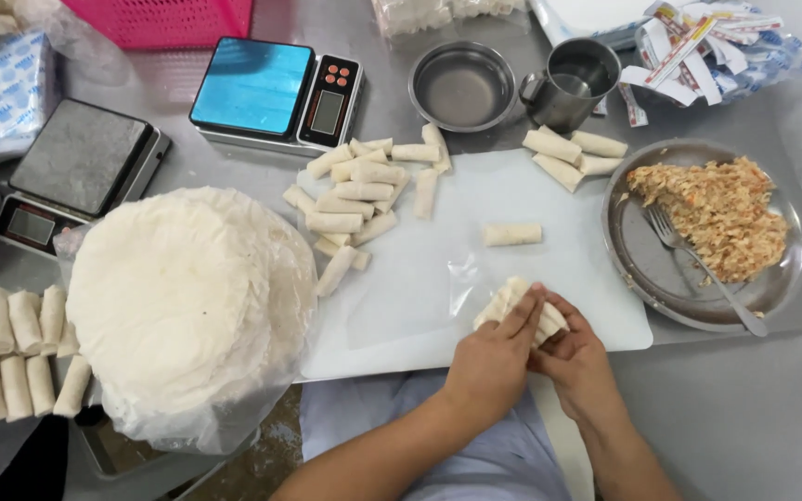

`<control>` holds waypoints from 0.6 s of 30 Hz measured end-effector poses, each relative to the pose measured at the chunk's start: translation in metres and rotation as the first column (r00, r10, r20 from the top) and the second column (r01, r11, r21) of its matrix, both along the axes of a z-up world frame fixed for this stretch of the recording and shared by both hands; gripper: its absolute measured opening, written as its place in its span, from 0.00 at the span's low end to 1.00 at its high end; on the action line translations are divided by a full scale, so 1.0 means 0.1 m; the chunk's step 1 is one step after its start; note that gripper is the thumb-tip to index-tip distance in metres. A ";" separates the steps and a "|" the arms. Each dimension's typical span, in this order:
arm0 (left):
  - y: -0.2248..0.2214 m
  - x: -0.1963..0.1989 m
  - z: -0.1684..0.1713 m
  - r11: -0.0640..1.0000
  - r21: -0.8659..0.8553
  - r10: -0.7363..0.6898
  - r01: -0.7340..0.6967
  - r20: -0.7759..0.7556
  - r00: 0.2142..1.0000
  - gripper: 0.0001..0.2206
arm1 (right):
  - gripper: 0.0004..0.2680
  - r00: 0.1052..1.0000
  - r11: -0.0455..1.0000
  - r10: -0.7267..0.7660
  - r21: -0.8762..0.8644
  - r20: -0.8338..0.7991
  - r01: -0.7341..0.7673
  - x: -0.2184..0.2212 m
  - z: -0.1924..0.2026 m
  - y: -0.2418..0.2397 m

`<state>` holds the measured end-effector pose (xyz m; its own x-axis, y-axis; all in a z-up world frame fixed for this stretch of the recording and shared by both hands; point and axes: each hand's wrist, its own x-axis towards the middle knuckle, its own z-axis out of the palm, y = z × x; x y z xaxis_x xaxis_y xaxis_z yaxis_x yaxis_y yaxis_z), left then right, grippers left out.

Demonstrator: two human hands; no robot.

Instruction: The person organizes and packs spring rolls into plastic bags on a table using their hands.

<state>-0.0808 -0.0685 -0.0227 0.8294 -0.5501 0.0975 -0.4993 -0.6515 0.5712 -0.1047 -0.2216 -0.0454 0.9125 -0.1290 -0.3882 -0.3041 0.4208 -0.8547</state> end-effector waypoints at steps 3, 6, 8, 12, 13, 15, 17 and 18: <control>0.00 -0.15 -0.03 0.999 -0.015 0.042 -0.041 0.063 0.997 0.30 | 0.29 0.984 0.959 -0.040 0.270 -0.172 0.086 0.02 0.07 0.04; 0.05 0.02 0.19 0.994 0.090 -0.038 0.056 -0.194 0.980 0.40 | 0.31 0.992 0.972 -0.126 0.198 -0.016 0.127 -0.03 -0.03 0.21; 0.12 0.03 0.23 0.998 -0.016 -0.058 0.057 -0.092 0.994 0.39 | 0.32 0.999 0.999 0.051 0.013 -0.010 -0.051 -0.02 0.17 0.18; 0.13 -0.02 0.12 0.996 -0.039 -0.068 0.076 0.188 0.980 0.33 | 0.40 0.991 0.997 0.009 0.072 0.137 -0.019 0.10 0.11 0.12; 0.13 0.00 0.16 0.996 -0.042 -0.065 0.074 0.194 0.979 0.33 | 0.40 0.990 0.997 0.012 0.069 0.142 -0.022 0.15 0.27 0.30; 0.16 0.01 0.25 0.979 -0.069 -0.178 0.191 0.164 0.970 0.31 | 0.30 0.980 0.980 -0.200 0.028 0.019 0.199 0.20 0.60 0.66; 0.21 0.05 0.29 0.973 -0.065 -0.209 0.222 0.168 0.964 0.30 | 0.28 0.999 0.965 -0.039 -0.260 0.007 0.039 0.23 0.74 0.60; 0.23 0.08 0.30 0.964 -0.058 -0.246 0.259 0.172 0.954 0.29 | 0.27 0.993 0.847 0.108 -0.519 -0.046 -0.116 0.24 0.80 0.57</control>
